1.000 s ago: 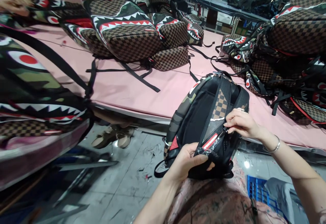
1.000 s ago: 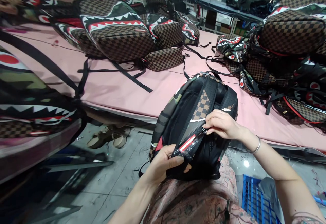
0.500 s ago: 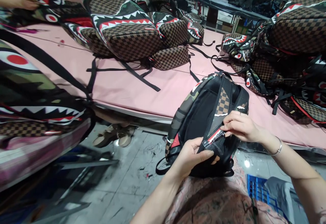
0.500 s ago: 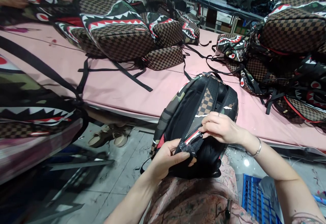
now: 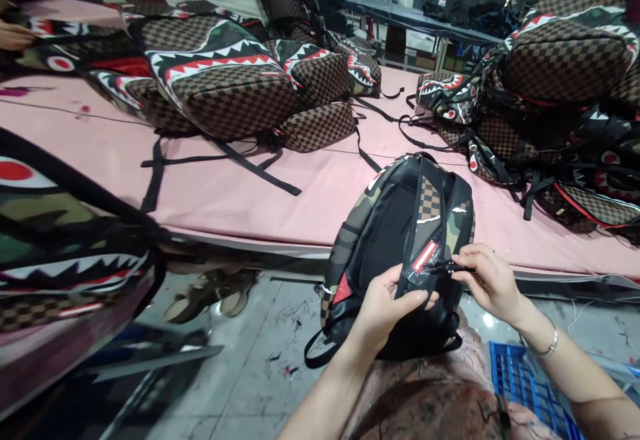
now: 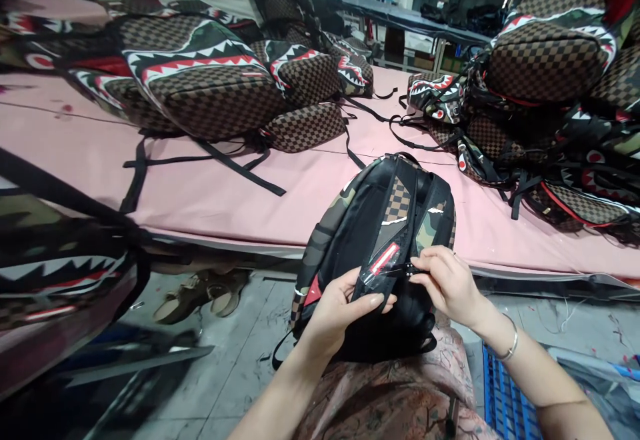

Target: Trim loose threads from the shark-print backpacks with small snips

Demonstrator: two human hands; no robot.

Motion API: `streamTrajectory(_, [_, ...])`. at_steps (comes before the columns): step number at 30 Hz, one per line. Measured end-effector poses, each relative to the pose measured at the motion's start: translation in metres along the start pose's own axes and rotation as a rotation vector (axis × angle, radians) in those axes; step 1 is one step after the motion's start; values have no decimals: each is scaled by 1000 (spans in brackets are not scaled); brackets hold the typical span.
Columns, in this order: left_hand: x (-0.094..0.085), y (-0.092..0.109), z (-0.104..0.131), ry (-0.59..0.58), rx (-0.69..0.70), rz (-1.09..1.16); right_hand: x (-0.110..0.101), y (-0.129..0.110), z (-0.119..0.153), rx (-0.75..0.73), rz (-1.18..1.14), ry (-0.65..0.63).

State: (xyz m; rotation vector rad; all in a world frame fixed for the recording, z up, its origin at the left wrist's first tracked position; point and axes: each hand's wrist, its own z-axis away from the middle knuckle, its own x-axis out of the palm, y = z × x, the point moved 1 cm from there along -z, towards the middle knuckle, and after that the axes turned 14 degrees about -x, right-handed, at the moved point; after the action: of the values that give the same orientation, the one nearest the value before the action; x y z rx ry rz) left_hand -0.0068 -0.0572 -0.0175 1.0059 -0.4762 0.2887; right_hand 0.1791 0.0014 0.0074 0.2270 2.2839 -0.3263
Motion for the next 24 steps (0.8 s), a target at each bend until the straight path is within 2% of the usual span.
streamTrajectory(12, [18,4,-3,74,35,-26,-10,-19,4,64,193,-87])
streamTrajectory(19, [27,3,-9,97,54,-41,-5,-30,5,119,340,-55])
streamTrajectory(24, [31,-2,-15,123,89,-33,7,-41,6,185,490,28])
